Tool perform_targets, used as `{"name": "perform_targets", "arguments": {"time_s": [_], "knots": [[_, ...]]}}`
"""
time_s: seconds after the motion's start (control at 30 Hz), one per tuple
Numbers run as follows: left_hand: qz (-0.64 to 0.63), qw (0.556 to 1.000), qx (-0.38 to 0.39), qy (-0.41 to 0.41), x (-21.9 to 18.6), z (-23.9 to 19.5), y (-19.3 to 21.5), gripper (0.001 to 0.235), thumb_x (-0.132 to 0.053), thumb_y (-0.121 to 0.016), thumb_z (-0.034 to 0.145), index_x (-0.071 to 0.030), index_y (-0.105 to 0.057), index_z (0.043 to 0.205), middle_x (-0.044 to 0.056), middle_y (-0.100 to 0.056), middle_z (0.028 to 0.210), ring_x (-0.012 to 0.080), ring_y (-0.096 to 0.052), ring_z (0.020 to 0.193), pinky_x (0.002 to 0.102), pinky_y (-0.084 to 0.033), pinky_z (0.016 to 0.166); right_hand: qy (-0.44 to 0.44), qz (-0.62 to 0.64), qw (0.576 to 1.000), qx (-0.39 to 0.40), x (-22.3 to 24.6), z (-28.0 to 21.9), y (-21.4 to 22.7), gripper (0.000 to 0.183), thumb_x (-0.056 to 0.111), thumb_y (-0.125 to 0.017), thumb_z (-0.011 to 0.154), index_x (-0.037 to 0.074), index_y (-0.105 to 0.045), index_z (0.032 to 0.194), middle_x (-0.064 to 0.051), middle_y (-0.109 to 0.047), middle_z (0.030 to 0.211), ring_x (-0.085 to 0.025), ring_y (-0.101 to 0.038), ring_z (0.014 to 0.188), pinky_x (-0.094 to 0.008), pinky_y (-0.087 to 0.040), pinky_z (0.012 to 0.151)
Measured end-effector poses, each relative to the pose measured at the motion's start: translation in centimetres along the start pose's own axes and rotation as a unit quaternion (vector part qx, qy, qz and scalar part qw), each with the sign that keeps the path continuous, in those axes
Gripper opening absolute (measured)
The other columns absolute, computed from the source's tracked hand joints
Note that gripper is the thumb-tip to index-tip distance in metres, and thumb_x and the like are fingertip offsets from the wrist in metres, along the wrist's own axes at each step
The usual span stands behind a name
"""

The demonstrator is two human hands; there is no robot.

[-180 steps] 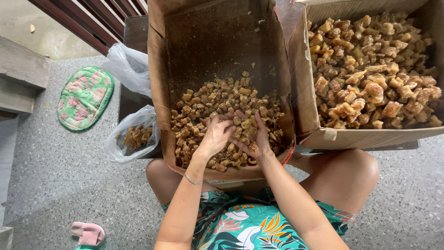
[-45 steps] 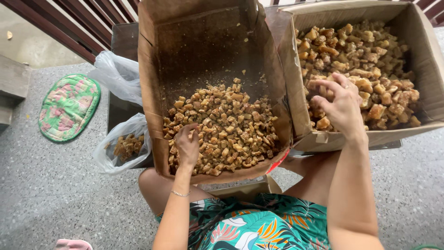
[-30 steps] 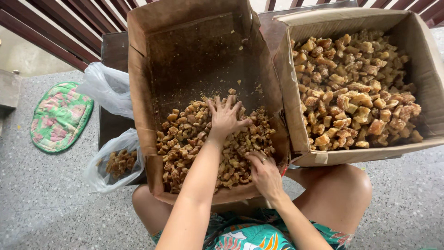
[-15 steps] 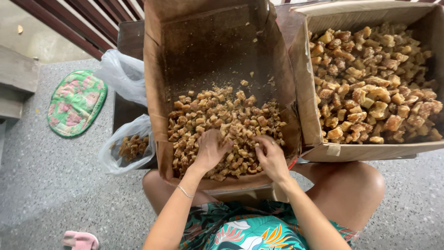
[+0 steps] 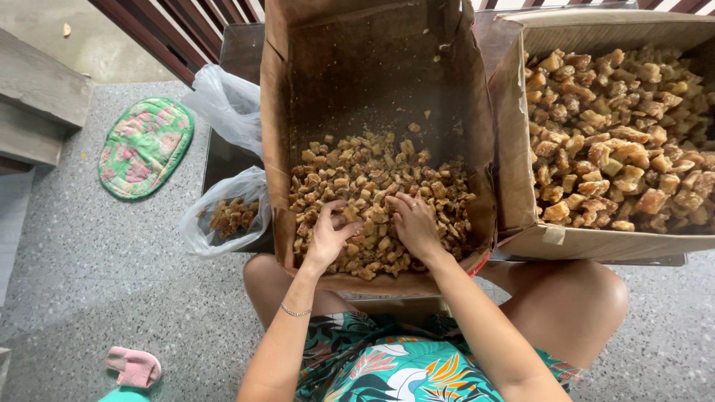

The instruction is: The person sits on the floor and sorts small, brown, cubed food items by hand. They scoop handfuls from a large cardboard box and transfer them into a smaller cardboard box positioned between their legs.

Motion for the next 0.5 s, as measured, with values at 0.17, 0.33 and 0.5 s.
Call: {"name": "perform_targets", "arguments": {"time_s": [0.17,0.33,0.5], "knots": [[0.087,0.978,-0.167,-0.094,-3.6,-4.2,5.2,0.039,-0.015,-0.071,0.096,-0.007,-0.06,0.132,0.009,-0.074,0.111,0.0176,-0.073,0.096,0.027,-0.063,0.081,0.004,0.013,1.0,0.006,-0.1,0.1,0.6,0.041,0.015,-0.058,0.098,0.017,-0.057,0.139,-0.009,-0.056,0.145,-0.032,-0.046,0.138,-0.049,-0.033,0.117],[0.173,0.917,-0.353,-0.067,-1.1,-5.4,18.8,0.039,-0.011,-0.07,0.097,-0.006,-0.06,0.135,0.013,-0.072,0.115,0.0216,-0.071,0.099,0.031,-0.062,0.085,0.0,0.012,1.0,0.003,0.2,0.1,0.9,0.042,0.014,-0.058,0.098,0.017,-0.058,0.139,-0.01,-0.058,0.144,-0.032,-0.049,0.135,-0.049,-0.035,0.116],[0.356,0.846,-0.363,-0.161,-0.5,-2.6,23.1,0.051,-0.003,-0.078,0.087,0.006,-0.061,0.134,0.022,-0.069,0.112,0.0326,-0.067,0.099,0.04,-0.056,0.084,0.024,0.011,1.0,-0.015,0.2,-0.1,1.0,0.04,0.015,-0.06,0.096,0.016,-0.061,0.137,-0.01,-0.06,0.141,-0.032,-0.052,0.132,-0.05,-0.036,0.113]]}}
Point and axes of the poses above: each hand's wrist, its own z-axis towards the middle knuckle, its own y-axis out of the back of the hand, x = y × z, the point moved 7 cm from there along z, towards the middle knuckle
